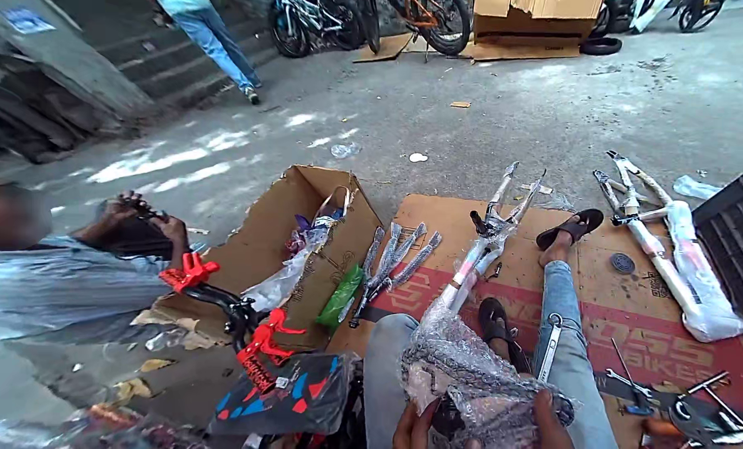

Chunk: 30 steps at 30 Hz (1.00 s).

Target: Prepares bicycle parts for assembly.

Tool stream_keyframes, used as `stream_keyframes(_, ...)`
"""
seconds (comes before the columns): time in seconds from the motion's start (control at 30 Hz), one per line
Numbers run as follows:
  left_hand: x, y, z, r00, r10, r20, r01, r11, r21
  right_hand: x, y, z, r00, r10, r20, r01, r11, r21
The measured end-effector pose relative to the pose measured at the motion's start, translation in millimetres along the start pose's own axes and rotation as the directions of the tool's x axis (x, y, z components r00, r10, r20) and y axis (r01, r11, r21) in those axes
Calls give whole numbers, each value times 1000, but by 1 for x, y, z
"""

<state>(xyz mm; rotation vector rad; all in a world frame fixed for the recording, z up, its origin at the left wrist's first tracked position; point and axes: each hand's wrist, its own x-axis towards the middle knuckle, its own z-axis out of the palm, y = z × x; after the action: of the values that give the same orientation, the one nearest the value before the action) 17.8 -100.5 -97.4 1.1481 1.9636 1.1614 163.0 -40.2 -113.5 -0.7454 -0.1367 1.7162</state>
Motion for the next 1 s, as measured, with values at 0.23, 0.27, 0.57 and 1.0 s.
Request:
stream_keyframes(0.23,16,15,-1,997,40,60,-45,996,82,1,-7,-16,990,86,115,-93,994,53)
stream_keyframes(0.27,17,18,-1,997,25,75,-30,998,63,-1,-10,-18,991,77,110,-81,996,37)
stream_keyframes(0.57,42,39,-19,966,216,143,-255,891,375,12,-32,-49,964,-47,261,156,896,-416)
stream_keyframes(1.0,51,57,1,753,585,303,-655,619,433,-13,-19,-25,948,19,318,224,668,-709)
